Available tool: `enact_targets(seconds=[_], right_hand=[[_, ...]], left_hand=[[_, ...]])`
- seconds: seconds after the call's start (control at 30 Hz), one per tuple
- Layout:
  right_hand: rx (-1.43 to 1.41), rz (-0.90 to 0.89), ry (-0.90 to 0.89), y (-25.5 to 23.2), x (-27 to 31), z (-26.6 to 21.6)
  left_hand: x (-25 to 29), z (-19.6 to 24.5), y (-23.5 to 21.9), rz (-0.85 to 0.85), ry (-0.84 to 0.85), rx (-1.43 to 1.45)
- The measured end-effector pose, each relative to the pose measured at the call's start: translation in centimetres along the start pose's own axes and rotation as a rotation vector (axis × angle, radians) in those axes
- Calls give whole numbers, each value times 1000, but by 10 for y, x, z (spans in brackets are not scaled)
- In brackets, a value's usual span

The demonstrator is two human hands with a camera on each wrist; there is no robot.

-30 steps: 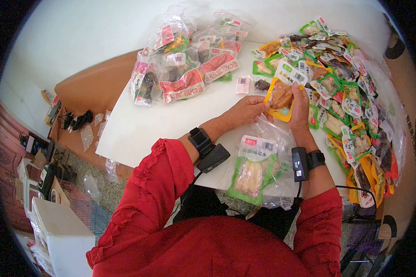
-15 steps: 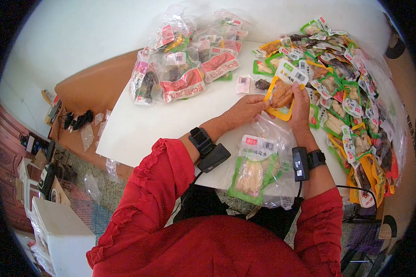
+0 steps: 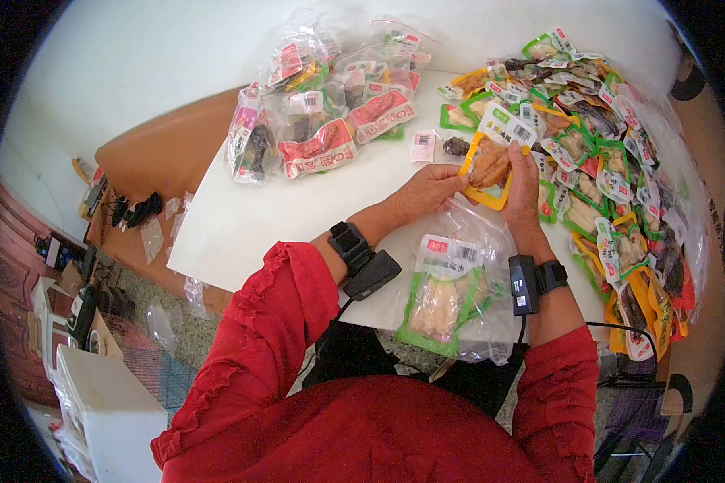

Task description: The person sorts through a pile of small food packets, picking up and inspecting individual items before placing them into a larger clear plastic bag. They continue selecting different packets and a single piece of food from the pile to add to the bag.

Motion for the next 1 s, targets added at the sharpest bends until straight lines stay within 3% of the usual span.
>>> enact_targets(seconds=[1.0], right_hand=[[-31, -13, -4, 1, -2, 2]], left_hand=[[0, -1, -1, 11, -11, 0]])
Point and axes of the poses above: each hand's wrist, its own x-axis away from the middle knuckle, its own y-axis out of the palm, z = x × y, the point moved 10 cm from there along -x, towards the middle knuckle, and after that the axes turned 6 degrees about -x, right-handed, at the moved point
